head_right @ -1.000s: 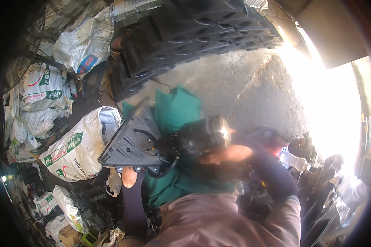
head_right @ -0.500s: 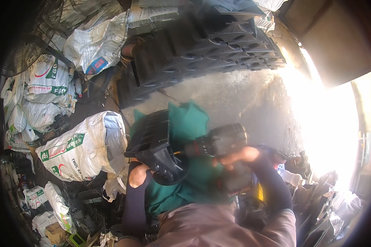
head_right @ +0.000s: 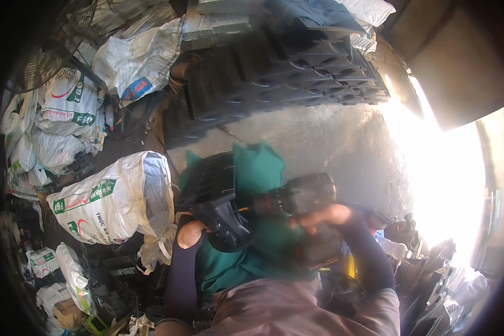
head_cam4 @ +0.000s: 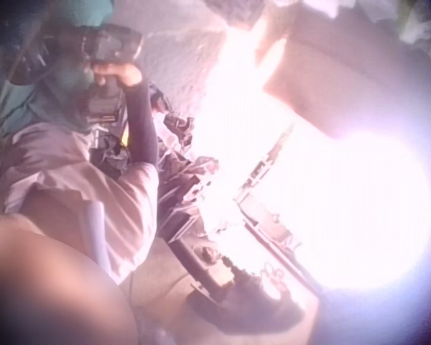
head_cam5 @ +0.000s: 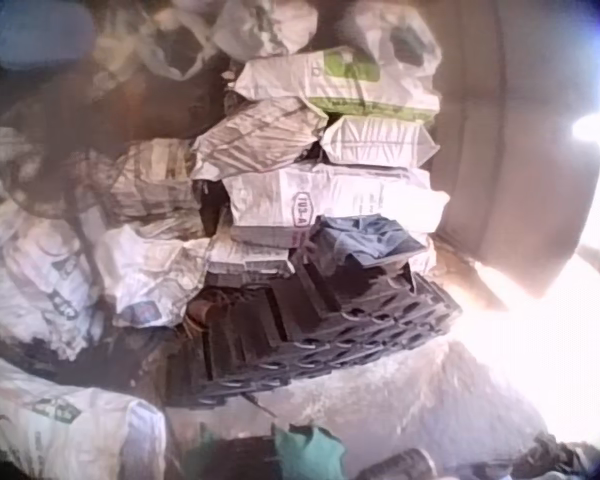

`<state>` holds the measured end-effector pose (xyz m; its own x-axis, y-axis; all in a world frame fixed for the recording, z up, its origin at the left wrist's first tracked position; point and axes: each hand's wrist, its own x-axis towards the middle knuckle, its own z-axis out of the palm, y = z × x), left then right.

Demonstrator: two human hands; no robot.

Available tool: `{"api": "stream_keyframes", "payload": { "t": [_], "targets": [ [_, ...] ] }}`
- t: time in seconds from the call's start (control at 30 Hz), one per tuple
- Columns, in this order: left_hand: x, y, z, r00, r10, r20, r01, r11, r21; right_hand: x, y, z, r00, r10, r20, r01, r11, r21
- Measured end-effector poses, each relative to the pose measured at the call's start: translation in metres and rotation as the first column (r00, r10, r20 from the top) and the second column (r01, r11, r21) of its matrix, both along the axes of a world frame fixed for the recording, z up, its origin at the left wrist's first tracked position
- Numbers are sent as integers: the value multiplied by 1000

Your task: The person uses a cordless drill to deburr a black plastic part, then scrapes and sands the surface with a utility knife and sanding block. The person flips the part and continues sanding, then wipes the surface with a cloth.

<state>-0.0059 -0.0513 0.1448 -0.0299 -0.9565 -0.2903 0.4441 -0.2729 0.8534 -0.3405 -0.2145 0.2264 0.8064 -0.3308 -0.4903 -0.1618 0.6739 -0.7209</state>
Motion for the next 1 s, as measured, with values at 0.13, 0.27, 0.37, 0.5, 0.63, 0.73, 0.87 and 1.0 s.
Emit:
{"api": "stream_keyframes", "payload": {
  "t": [0.13, 0.27, 0.37, 0.5, 0.63, 0.73, 0.87, 1.0],
  "targets": [
    [-4, -2, 2, 1000, 16, 4, -16, 1000, 17, 1, -1, -3, 1000, 17, -6, -17, 1000, 12],
    [-11, -3, 13, 990, 123, 75, -128, 989, 78, -2, -2, -9, 999, 45, -30, -45, 999, -1],
    [-20, 0, 23, 983, 185, -23, -184, 983, 18, -6, 3, -12, 999, 42, 3, -42, 999, -8],
    [-26, 1, 32, 974, 225, -17, -224, 974, 17, -5, 5, -9, 999, 26, -33, -27, 999, -35],
    [-21, -2, 40, 990, 142, -19, -139, 985, 97, -2, 4, -3, 1000, 10, -2, -10, 999, -31],
    [-15, -8, 44, 999, 24, -42, -23, 999, 26, 1, 3, -2, 1000, -2, -26, 1, 1000, -12],
    [-19, -10, 48, 998, 64, 9, -64, 998, 27, -1, 4, -3, 998, -5, -68, 1, 998, -61],
    [-20, -11, 49, 999, 52, -7, -50, 991, 122, -5, 4, -6, 997, 14, -75, -18, 998, -54]
  ]
}}
